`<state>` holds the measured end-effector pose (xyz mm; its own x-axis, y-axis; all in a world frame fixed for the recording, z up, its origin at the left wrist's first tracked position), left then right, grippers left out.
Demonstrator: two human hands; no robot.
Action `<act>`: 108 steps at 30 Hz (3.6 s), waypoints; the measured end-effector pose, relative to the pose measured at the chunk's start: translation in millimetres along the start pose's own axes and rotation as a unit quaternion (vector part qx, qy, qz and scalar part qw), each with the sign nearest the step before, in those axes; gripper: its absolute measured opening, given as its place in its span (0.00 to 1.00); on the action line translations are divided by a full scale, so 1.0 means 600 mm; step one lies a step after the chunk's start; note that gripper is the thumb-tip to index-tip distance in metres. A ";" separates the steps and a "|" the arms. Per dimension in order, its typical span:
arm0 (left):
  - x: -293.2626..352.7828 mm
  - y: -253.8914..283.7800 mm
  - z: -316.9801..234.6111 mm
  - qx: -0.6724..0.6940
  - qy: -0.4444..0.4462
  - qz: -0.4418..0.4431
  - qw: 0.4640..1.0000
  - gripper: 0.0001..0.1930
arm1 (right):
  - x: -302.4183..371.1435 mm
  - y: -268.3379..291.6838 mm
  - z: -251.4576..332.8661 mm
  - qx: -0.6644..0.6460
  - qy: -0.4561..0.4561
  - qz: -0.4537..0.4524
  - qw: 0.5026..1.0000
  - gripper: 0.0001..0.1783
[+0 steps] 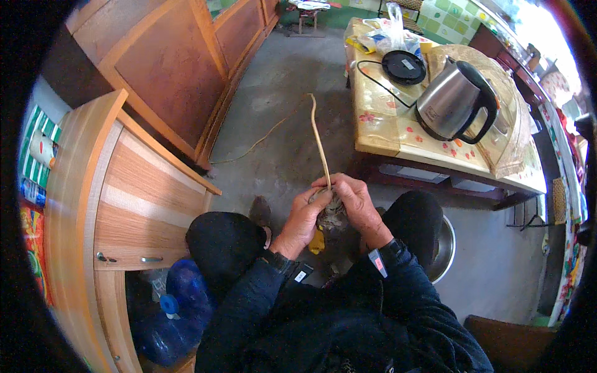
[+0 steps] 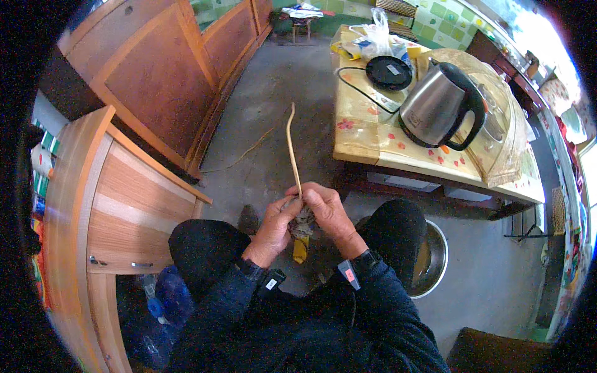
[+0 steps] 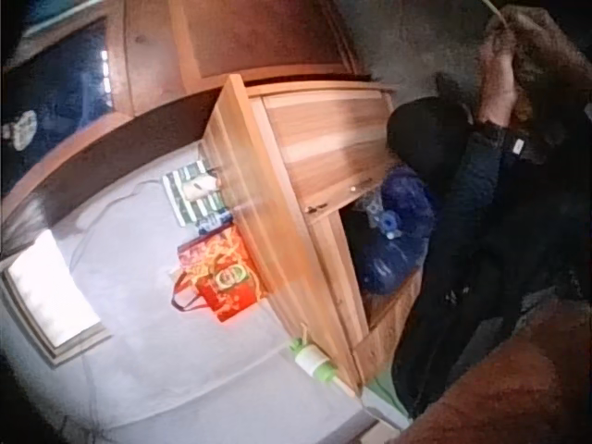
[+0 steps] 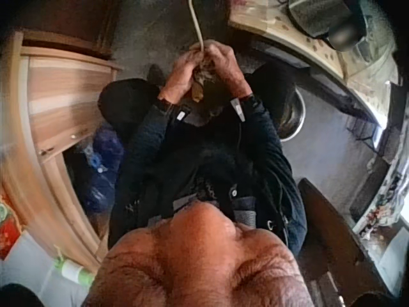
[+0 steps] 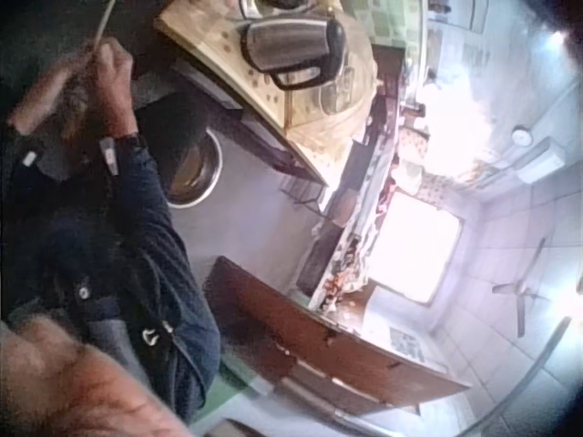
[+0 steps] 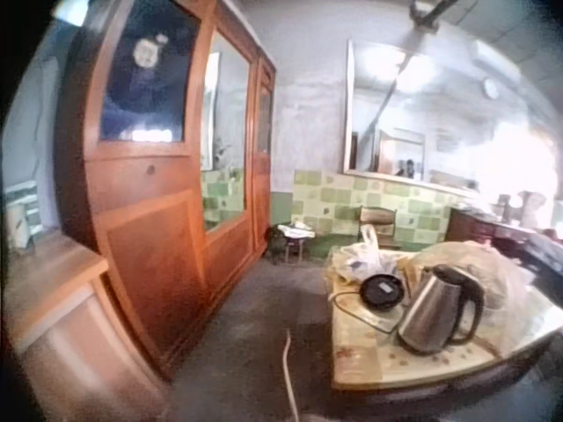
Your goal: The person sits on the floor and manipulates a yellow electrical cable with a cloth, repeatedly wiping and pulling the cable and its connector. The person adjusts the cloth around the cable and connector multiple times while seated.
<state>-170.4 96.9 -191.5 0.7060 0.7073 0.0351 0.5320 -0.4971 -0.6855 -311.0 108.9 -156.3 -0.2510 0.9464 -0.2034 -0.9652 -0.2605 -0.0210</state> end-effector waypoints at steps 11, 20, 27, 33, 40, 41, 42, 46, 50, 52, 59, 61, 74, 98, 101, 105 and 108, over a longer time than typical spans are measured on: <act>-0.033 0.025 -0.101 -0.009 -0.090 -0.065 0.994 0.12 | 0.032 0.028 -0.130 -0.009 -0.232 -0.097 0.968 0.23; -0.102 0.071 -0.237 -0.040 -0.097 -0.042 0.994 0.16 | 0.155 -0.154 -0.291 0.441 -0.320 0.437 0.716 0.13; -0.139 0.123 -0.271 -0.104 -0.085 -0.043 0.990 0.16 | 0.355 -0.172 -0.425 0.175 -0.363 0.542 0.737 0.21; -0.172 0.155 -0.270 -0.074 -0.032 -0.031 0.996 0.17 | 0.385 -0.183 -0.457 0.070 -0.325 0.594 0.732 0.19; -0.260 0.200 -0.314 -0.026 -0.013 -0.099 0.995 0.16 | 0.279 -0.214 -0.433 0.003 -0.298 0.701 0.648 0.20; -0.263 0.202 -0.317 -0.023 -0.014 -0.106 0.994 0.16 | 0.271 -0.206 -0.436 0.007 -0.319 0.691 0.648 0.21; -0.266 0.207 -0.317 -0.024 -0.008 -0.120 0.993 0.17 | 0.260 -0.203 -0.432 0.010 -0.331 0.656 0.678 0.21; -0.250 0.205 -0.316 -0.049 -0.028 -0.097 0.994 0.17 | 0.191 -0.194 -0.416 0.167 -0.310 0.575 0.738 0.18; -0.232 0.200 -0.309 -0.049 -0.066 -0.047 0.996 0.17 | 0.113 -0.184 -0.376 0.227 -0.308 0.710 0.591 0.15; -0.231 0.196 -0.292 -0.063 -0.055 -0.028 0.996 0.17 | 0.067 -0.159 -0.335 0.309 -0.294 0.651 0.628 0.15; -0.193 0.187 -0.256 -0.086 -0.049 -0.075 0.992 0.16 | -0.084 -0.079 -0.089 0.413 -0.144 0.277 0.855 0.16; -0.176 0.176 -0.240 -0.087 -0.045 -0.095 0.991 0.14 | -0.111 -0.024 -0.019 0.407 -0.122 0.122 0.897 0.16; -0.153 0.067 -0.090 -0.326 -0.024 -0.093 0.940 0.12 | -0.224 0.114 -0.023 0.096 -0.113 -0.017 0.989 0.14; -0.178 0.017 -0.313 -0.633 -0.302 -0.068 0.709 0.14 | -0.215 0.078 -0.038 -0.070 -0.143 -0.071 0.985 0.11; -0.207 -0.021 -0.302 -0.712 -0.303 0.016 0.633 0.16 | -0.217 0.070 -0.031 -0.006 -0.050 -0.097 0.994 0.10; -0.234 -0.015 -0.291 -0.679 -0.297 -0.044 0.671 0.14 | -0.210 0.065 -0.025 0.085 -0.020 -0.103 0.991 0.09; -0.226 0.007 -0.290 -0.624 -0.276 -0.106 0.724 0.13 | -0.207 0.064 -0.023 0.132 -0.046 -0.091 0.986 0.08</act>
<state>-182.8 -88.6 -72.3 0.4353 0.7566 -0.4880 0.8521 -0.1713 0.4945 -315.8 -21.0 -145.4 -0.0653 0.9894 -0.1294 -0.9773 -0.0372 0.2086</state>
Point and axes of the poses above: each hand's wrist, its own x-axis away from the middle knuckle, its own y-axis out of the back of the hand, z = x × y, the point moved 4 cm from there along -x, towards the middle knuckle, and after that the axes turned 14 degrees about z, right-handed, at the moved point
